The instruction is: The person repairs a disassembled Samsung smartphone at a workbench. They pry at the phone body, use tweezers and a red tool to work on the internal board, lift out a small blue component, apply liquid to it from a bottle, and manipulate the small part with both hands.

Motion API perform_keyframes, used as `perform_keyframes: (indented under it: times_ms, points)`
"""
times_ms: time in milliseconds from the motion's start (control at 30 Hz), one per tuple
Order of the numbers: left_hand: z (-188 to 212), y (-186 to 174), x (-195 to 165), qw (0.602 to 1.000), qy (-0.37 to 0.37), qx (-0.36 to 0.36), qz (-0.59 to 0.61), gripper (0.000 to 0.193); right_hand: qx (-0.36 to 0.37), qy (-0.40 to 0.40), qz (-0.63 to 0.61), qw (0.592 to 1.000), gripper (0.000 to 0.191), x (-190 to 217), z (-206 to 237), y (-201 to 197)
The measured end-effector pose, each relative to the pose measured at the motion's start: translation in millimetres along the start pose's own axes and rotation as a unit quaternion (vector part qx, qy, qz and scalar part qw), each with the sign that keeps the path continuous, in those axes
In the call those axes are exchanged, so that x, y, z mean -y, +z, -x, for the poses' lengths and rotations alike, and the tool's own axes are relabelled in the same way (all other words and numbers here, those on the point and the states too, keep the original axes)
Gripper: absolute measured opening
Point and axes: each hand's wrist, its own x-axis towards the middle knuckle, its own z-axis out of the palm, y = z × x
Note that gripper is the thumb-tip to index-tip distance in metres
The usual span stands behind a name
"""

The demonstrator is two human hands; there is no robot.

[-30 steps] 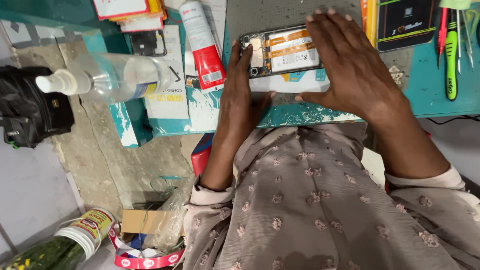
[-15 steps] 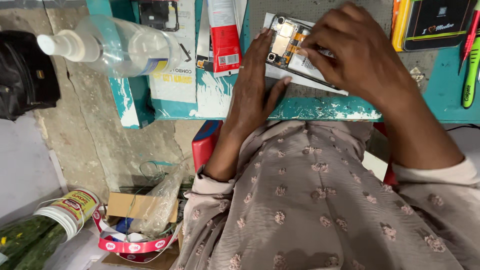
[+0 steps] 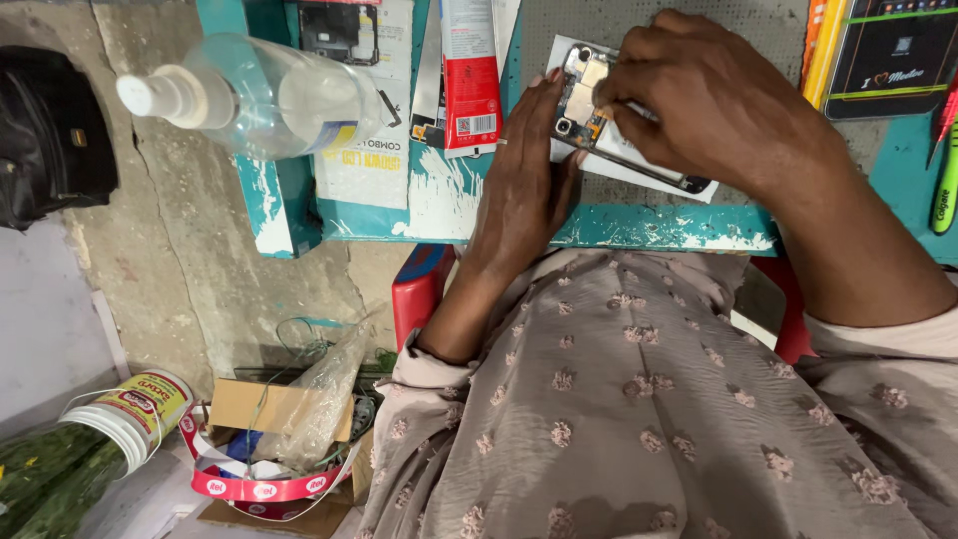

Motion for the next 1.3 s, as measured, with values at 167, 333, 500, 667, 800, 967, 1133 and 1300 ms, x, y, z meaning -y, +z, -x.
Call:
perform_keyframes:
  times_ms: [167,333,500,667,800,967,1133,1300]
  points:
    - [-2.5,-2.0,-7.6,1.0,-0.014,-0.003,-0.009,0.063,0.062,0.025,-0.003,0.998,0.015,-3.3,-23.5,2.1]
    - [-6.6,-5.4,-10.6,1.0,-0.005,-0.01,0.0,0.062,0.043,0.068,-0.18,0.98,0.02,-18.9,-17.7,-4.8]
    - [-5.8,-4.8,-7.9,1.0,-0.008,-0.009,0.003,0.061,-0.048,0.058,-0.124,0.989,0.014,-26.8,8.3,0.5]
    - [-5.0,-3.8,-6.2,1.0,-0.004,-0.014,0.008,0.06,-0.065,0.02,-0.058,0.996,0.012,-26.5,15.0,8.4]
    - [-5.7,-2.6,-6.9,1.0,-0.008,-0.013,0.001,0.06,-0.048,0.012,-0.066,0.997,0.018,-24.7,11.4,2.3]
    - [-4.9,-1.8,-7.6,1.0,-0.025,-0.01,0.002,0.059,0.022,0.037,-0.043,0.998,0.021,-20.1,-8.2,-2.7]
    - [-6.2,-2.2,-8.1,1.0,-0.005,-0.018,-0.012,0.052,0.056,0.117,-0.119,0.984,0.025,-16.3,-24.5,-4.0]
    - [-4.8,-3.6,-8.9,1.0,-0.024,-0.016,0.003,0.055,-0.039,0.001,-0.085,0.996,0.013,0.6,0.4,2.9]
